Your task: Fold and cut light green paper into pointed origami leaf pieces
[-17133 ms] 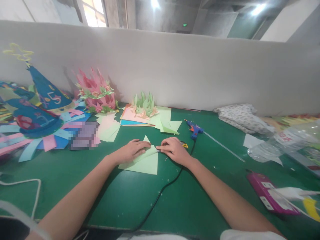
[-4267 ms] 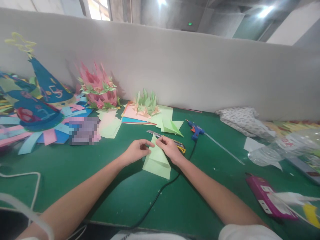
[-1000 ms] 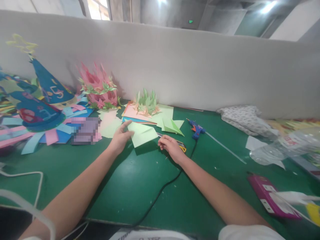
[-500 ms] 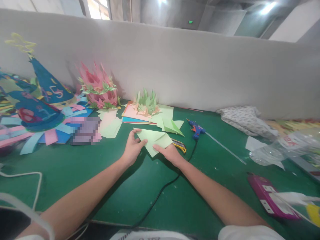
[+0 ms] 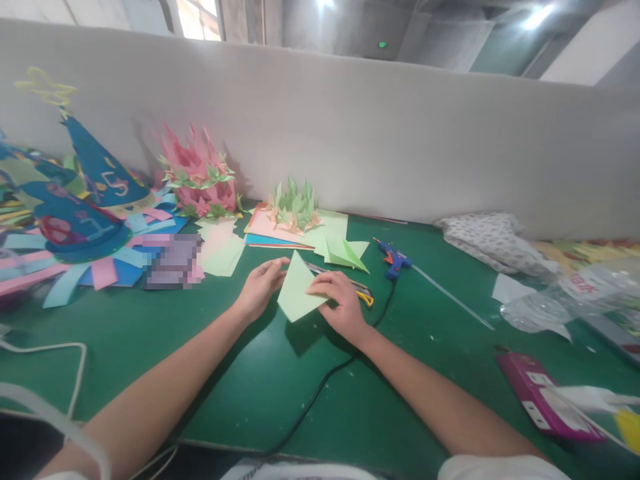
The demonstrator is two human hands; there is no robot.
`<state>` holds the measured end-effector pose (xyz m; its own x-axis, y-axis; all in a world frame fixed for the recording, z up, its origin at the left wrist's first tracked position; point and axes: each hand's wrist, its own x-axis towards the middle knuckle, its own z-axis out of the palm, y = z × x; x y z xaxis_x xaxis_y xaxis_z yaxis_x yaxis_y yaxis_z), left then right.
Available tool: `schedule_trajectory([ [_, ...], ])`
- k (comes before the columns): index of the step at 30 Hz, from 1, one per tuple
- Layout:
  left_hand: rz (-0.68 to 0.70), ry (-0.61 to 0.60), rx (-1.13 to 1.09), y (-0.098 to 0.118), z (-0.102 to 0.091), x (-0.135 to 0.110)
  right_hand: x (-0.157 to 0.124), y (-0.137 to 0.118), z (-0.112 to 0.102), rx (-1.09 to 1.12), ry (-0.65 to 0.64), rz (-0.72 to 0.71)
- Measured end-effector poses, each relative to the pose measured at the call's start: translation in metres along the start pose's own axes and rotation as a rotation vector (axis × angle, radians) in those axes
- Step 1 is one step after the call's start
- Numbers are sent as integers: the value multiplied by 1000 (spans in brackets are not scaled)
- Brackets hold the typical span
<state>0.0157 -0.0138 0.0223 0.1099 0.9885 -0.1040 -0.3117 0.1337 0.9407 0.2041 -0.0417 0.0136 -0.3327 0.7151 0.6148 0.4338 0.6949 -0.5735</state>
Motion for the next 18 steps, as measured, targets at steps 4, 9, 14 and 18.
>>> schedule_trajectory([
  [4,-41,-49,55,2,-1,-1,-1,3,-1,-89,-199,-140],
  [9,172,-149,451,-10,-14,6,0,7,-2,-47,-391,-205],
  [14,348,-234,844,-13,-19,8,2,6,-3,-23,-416,-149],
  [18,462,-335,1049,-7,-17,4,3,6,-6,-5,-442,-137],
])
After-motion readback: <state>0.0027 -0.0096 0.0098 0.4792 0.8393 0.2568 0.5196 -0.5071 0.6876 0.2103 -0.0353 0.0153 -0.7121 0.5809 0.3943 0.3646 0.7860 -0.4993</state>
